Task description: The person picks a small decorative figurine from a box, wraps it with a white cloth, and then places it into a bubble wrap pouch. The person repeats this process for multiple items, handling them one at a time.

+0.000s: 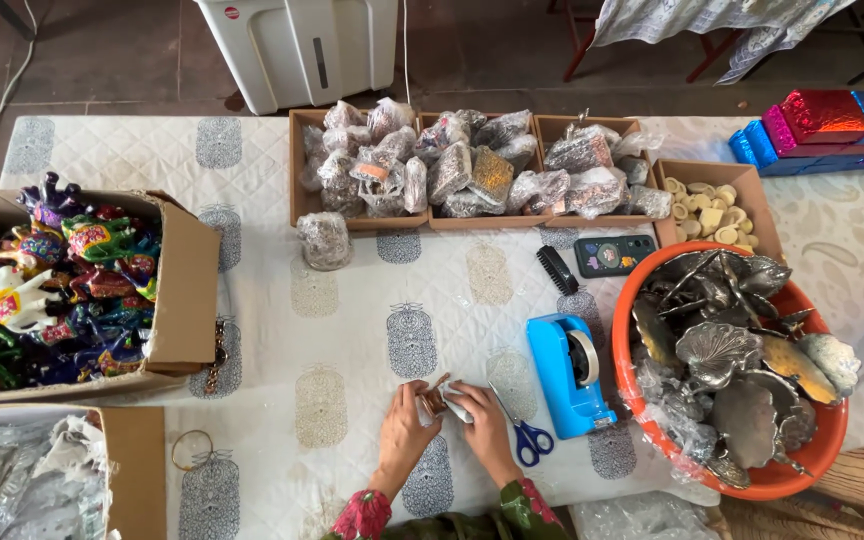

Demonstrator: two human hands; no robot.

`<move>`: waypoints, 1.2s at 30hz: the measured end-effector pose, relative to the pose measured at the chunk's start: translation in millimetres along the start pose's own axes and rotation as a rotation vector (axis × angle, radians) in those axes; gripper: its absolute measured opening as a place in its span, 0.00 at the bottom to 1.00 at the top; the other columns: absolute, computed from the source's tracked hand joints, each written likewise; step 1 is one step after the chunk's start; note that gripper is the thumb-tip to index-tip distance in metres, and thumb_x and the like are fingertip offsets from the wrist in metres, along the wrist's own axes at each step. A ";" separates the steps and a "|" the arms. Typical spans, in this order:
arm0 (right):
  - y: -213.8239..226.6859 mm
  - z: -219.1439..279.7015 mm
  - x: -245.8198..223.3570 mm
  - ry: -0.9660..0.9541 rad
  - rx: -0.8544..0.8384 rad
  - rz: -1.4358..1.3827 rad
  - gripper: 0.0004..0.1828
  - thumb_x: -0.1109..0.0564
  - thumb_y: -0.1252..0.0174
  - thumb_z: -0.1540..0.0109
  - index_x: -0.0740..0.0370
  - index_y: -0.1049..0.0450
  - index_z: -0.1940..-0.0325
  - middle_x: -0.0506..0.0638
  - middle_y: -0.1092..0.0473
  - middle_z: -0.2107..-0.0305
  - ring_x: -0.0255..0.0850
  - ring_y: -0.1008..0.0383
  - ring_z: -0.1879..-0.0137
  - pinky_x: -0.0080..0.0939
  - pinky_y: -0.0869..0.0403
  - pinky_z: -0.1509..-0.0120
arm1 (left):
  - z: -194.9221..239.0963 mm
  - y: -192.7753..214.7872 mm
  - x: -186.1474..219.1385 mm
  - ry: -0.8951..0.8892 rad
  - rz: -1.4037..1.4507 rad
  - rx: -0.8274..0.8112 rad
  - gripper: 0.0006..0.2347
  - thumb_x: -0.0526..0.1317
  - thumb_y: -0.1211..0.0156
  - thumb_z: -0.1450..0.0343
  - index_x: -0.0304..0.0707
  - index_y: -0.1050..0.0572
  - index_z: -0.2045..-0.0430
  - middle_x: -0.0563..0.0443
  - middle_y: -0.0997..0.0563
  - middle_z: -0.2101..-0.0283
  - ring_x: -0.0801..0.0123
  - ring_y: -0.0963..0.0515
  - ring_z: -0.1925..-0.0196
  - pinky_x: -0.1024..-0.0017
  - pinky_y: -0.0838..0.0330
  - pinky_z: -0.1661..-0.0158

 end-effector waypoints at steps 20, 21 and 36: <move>-9.8 -5.3 21.9 -0.023 0.069 0.107 0.26 0.72 0.39 0.48 0.54 0.19 0.48 0.45 0.25 0.47 0.45 0.26 0.45 0.41 0.25 0.43 | -16.8 1.7 -23.7 0.077 0.312 -0.076 0.31 0.31 0.21 0.45 0.37 0.28 0.47 0.45 0.20 0.46 0.58 0.18 0.43 0.66 0.19 0.48; -3.4 -8.1 17.3 -0.033 0.083 0.112 0.27 0.73 0.40 0.49 0.55 0.19 0.49 0.45 0.24 0.47 0.46 0.26 0.45 0.42 0.25 0.42 | -15.1 2.5 -22.3 0.076 0.299 -0.088 0.30 0.31 0.22 0.44 0.38 0.27 0.47 0.46 0.20 0.46 0.58 0.18 0.44 0.66 0.19 0.48; -8.6 -7.7 60.7 -0.187 0.148 -0.198 0.23 0.73 0.40 0.45 0.58 0.19 0.48 0.49 0.23 0.49 0.45 0.23 0.44 0.40 0.24 0.42 | -5.5 2.0 -20.0 0.035 -0.036 -0.022 0.21 0.46 0.30 0.34 0.46 0.26 0.47 0.46 0.25 0.45 0.54 0.18 0.52 0.59 0.23 0.57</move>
Point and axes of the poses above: each hand's wrist, its own z-axis away from the middle knuckle, its own y-axis out of the back of the hand, x = y × z, the point moved 9 cm from there along -z, towards the middle knuckle
